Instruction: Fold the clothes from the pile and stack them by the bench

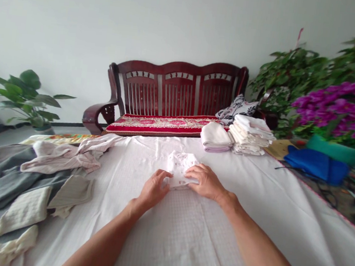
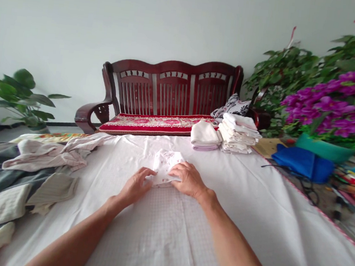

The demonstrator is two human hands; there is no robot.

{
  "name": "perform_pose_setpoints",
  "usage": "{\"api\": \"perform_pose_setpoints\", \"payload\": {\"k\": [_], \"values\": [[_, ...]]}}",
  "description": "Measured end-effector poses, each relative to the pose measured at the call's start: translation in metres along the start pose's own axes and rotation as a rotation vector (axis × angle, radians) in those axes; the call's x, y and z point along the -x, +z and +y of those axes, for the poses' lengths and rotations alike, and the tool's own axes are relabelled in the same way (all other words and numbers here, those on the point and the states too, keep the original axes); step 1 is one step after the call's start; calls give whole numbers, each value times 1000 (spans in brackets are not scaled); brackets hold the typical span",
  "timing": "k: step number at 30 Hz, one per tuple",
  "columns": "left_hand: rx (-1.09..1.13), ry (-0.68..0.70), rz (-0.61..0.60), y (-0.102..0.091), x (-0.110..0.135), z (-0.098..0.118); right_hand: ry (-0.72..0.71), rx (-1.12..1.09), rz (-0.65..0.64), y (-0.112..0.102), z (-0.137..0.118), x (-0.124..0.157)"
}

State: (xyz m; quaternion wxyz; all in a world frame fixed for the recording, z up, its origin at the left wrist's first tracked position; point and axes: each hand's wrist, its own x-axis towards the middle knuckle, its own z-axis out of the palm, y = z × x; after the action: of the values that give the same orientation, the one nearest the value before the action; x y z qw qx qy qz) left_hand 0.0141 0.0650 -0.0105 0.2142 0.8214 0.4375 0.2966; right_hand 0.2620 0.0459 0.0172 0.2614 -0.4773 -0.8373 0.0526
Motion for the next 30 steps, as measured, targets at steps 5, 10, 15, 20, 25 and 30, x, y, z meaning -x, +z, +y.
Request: {"api": "perform_pose_setpoints", "payload": {"k": [5,10,15,20,25,30], "values": [[-72,67,-9,4,1,6,48,37,29,-3,8,0],[-254,152,40,8,3,18,131,195,59,-2,-2,-1],[-397,112,55,16,-3,33,227,165,160,-1,-10,-4],[-443,62,41,20,-10,37,170,-99,208,0,-5,-3],[-419,41,42,16,-8,36,75,-385,245,-5,10,-1],[-450,52,84,18,-5,43,-125,-287,272,1,18,-2]]}}
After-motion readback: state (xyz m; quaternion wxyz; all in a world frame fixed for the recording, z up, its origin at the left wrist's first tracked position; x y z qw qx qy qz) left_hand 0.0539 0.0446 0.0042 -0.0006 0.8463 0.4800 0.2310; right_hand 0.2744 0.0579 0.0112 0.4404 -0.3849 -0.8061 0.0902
